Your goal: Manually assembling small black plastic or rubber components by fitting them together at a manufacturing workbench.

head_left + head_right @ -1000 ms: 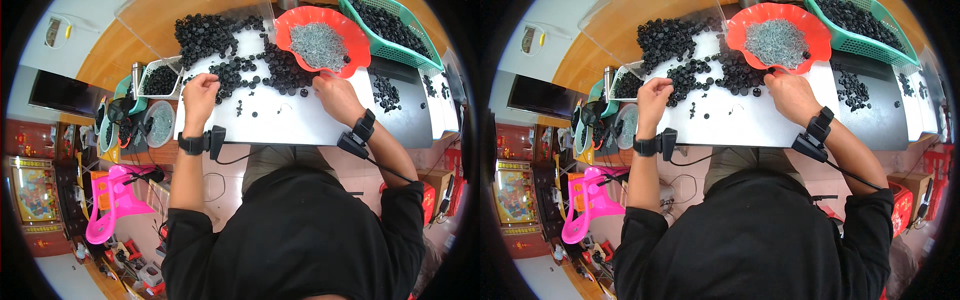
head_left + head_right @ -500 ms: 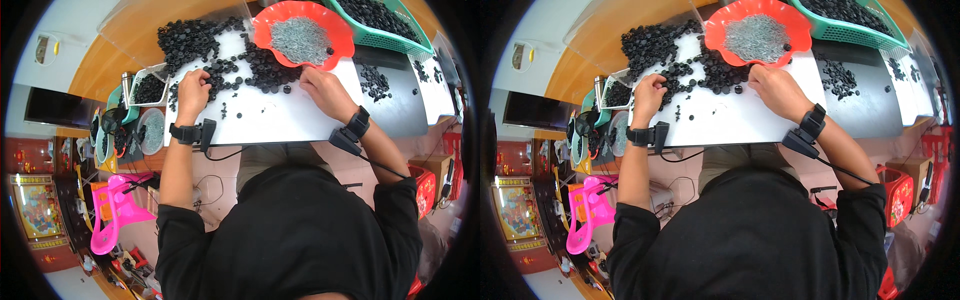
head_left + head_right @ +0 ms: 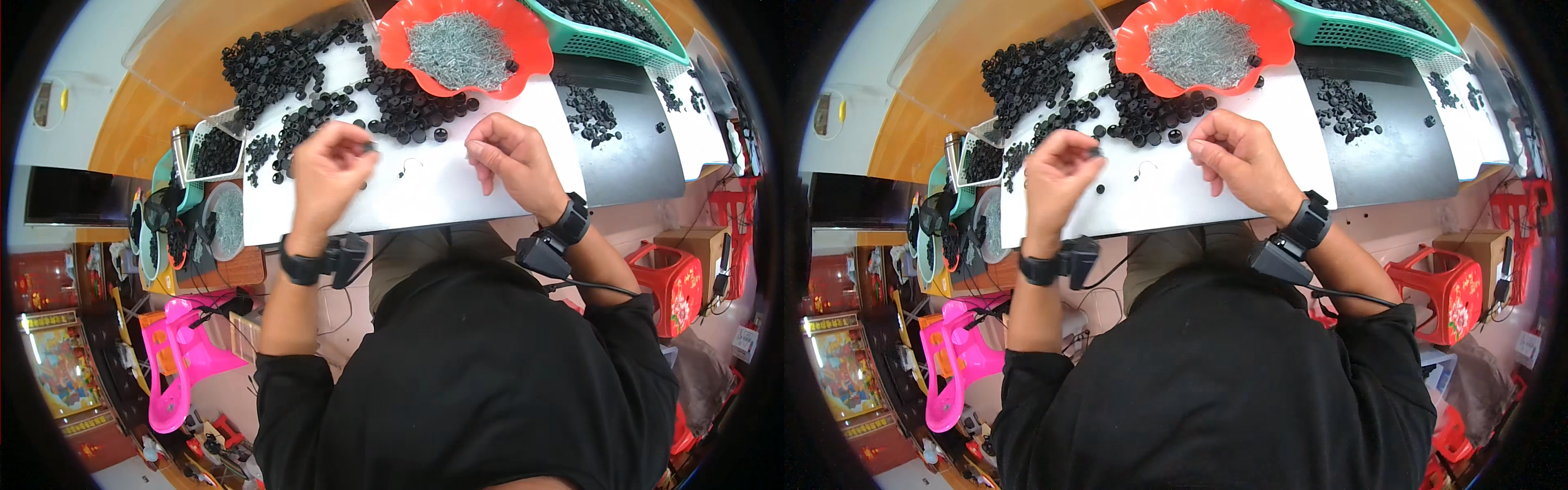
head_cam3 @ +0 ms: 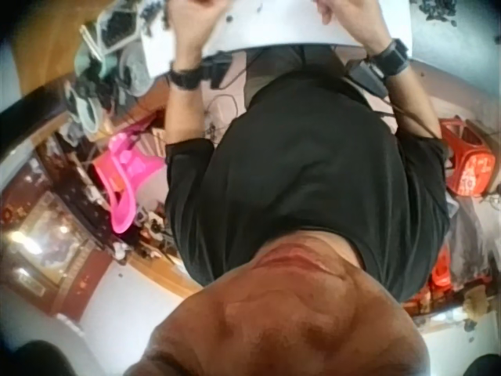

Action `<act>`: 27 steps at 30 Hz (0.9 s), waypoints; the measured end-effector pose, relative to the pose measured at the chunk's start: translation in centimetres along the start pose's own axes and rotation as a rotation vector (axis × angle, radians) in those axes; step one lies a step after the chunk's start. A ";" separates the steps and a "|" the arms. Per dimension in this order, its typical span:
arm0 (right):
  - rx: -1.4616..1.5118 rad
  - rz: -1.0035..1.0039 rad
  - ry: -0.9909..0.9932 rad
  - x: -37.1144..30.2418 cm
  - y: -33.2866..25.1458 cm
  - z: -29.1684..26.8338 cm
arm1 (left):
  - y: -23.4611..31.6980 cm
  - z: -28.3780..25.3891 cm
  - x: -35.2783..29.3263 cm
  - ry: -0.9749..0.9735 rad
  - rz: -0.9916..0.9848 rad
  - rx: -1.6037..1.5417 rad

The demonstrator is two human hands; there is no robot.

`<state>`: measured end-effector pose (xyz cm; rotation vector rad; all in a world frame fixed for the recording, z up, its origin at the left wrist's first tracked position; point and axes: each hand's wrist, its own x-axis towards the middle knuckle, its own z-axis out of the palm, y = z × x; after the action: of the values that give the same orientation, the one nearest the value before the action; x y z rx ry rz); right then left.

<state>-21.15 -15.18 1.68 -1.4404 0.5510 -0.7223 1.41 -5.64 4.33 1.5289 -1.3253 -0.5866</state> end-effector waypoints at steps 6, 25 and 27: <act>0.198 -0.043 -0.017 0.4 1.3 2.9 | -1.2 5.5 -2.2 -0.039 -0.056 -0.113; -0.024 -0.071 0.016 0.2 1.8 3.7 | -2.3 6.6 -3.2 0.075 -0.006 -0.234; -0.043 -0.081 0.023 0.2 1.9 3.7 | -2.4 6.7 -3.2 0.073 0.015 -0.229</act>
<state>-18.14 -12.82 0.08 -1.5032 0.5316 -0.7963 -4.11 -5.23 -1.15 1.3404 -1.1706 -0.6439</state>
